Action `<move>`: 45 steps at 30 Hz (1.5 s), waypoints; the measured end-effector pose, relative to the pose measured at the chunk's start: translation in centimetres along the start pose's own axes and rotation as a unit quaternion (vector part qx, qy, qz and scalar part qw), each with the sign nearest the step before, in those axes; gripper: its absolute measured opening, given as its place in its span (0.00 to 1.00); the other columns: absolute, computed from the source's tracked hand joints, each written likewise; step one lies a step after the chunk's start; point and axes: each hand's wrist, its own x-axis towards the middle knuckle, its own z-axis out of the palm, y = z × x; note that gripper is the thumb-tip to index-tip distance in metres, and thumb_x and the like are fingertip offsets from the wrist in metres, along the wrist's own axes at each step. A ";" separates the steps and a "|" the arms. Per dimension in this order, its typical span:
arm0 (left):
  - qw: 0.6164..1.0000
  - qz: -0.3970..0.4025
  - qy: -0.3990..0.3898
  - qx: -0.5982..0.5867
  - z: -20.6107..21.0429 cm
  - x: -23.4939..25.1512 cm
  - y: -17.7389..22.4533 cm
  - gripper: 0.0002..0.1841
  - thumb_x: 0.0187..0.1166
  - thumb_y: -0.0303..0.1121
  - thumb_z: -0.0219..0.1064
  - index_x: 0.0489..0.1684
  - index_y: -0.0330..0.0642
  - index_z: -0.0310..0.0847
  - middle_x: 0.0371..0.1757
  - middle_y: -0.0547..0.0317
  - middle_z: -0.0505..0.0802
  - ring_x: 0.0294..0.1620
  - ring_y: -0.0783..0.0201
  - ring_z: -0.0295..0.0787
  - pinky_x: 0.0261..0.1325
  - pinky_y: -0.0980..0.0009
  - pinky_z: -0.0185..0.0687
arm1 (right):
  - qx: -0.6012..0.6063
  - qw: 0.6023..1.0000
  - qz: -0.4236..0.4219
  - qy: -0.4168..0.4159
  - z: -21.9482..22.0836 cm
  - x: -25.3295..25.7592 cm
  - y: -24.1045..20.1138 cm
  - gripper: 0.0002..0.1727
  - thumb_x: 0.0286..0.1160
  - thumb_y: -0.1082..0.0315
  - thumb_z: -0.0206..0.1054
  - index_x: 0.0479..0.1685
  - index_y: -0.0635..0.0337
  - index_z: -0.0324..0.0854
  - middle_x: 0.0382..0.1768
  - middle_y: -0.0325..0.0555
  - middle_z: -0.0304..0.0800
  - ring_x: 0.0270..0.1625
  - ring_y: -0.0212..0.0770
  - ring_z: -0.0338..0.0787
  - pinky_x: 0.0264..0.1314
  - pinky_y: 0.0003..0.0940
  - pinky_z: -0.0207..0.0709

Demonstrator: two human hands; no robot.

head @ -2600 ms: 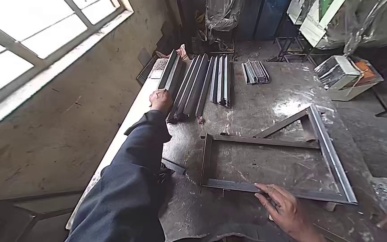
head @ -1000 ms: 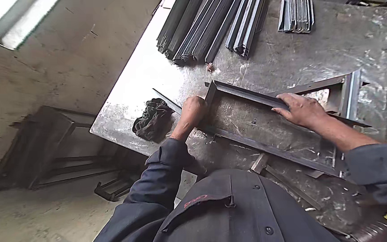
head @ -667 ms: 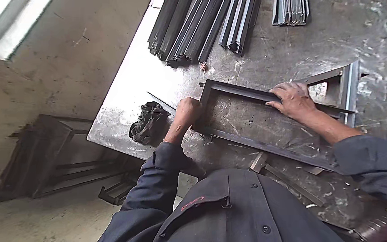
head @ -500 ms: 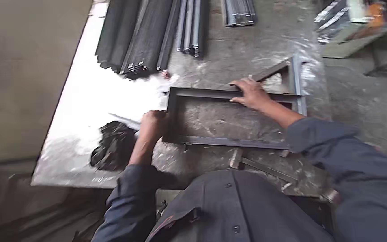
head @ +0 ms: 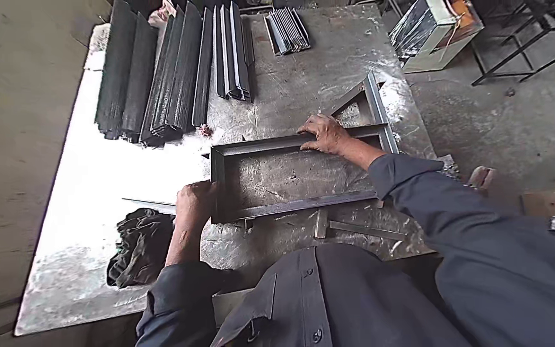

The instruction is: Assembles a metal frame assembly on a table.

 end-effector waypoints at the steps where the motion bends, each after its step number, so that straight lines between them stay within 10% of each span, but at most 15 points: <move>1: 1.000 0.000 0.000 0.007 0.1 0.1 -0.1 0.24 0.90 0.48 0.59 0.43 0.33 0.90 0.47 0.32 0.93 0.57 0.34 0.89 0.63 0.28 0.74 | -0.011 1.000 0.022 -0.013 -0.5 -0.3 -0.6 0.29 0.69 0.46 0.77 0.70 0.43 0.85 0.66 0.48 0.87 0.73 0.53 0.81 0.75 0.56 0.71; 10: 0.996 0.040 0.069 -0.034 0.6 -1.4 -0.9 0.27 0.86 0.50 0.64 0.68 0.32 0.82 0.60 0.33 0.91 0.66 0.32 0.85 0.73 0.29 0.69 | -0.098 0.995 0.014 0.002 -4.7 -13.3 -8.9 0.13 0.78 0.57 0.69 0.55 0.49 0.92 0.53 0.45 0.93 0.59 0.50 0.90 0.67 0.55 0.78; 17: 0.999 0.035 0.012 0.036 0.0 -1.3 -1.1 0.28 0.88 0.53 0.61 0.43 0.31 0.89 0.48 0.26 0.91 0.59 0.26 0.86 0.61 0.22 0.72 | -0.106 0.890 0.443 -0.009 -8.8 -15.8 1.0 0.29 0.81 0.44 0.66 0.67 0.59 0.85 0.60 0.66 0.89 0.65 0.69 0.87 0.63 0.72 0.76; 24: 0.997 0.010 0.019 0.070 0.2 -1.7 -0.4 0.28 0.88 0.55 0.59 0.45 0.33 0.91 0.54 0.26 0.91 0.65 0.26 0.84 0.64 0.23 0.72 | -0.023 0.887 0.456 0.072 -7.3 -17.6 3.8 0.18 0.76 0.53 0.72 0.52 0.58 0.92 0.53 0.60 0.94 0.61 0.62 0.90 0.67 0.67 0.76; 37: 0.996 0.007 0.018 0.087 0.3 -1.9 -0.2 0.30 0.89 0.57 0.56 0.45 0.34 0.90 0.55 0.29 0.92 0.65 0.30 0.86 0.64 0.26 0.74 | -0.013 0.879 0.470 0.081 -7.0 -17.7 4.1 0.18 0.76 0.53 0.73 0.55 0.56 0.90 0.52 0.60 0.93 0.59 0.64 0.91 0.60 0.70 0.78; 41: 0.996 0.072 0.042 0.031 -0.4 -2.2 -2.0 0.29 0.89 0.57 0.57 0.54 0.38 0.91 0.53 0.33 0.93 0.63 0.31 0.87 0.67 0.26 0.72 | -0.037 0.906 0.394 0.152 -7.1 -19.0 0.7 0.22 0.75 0.67 0.71 0.69 0.57 0.82 0.52 0.58 0.92 0.56 0.60 0.91 0.62 0.64 0.80; 45: 0.993 0.083 0.079 -0.036 -0.8 -3.6 -3.8 0.25 0.89 0.53 0.60 0.57 0.40 0.92 0.54 0.35 0.94 0.62 0.33 0.88 0.69 0.27 0.72 | -0.020 0.952 0.265 0.153 -5.7 -22.5 -7.6 0.16 0.84 0.61 0.65 0.61 0.59 0.88 0.52 0.57 0.92 0.53 0.57 0.92 0.58 0.61 0.83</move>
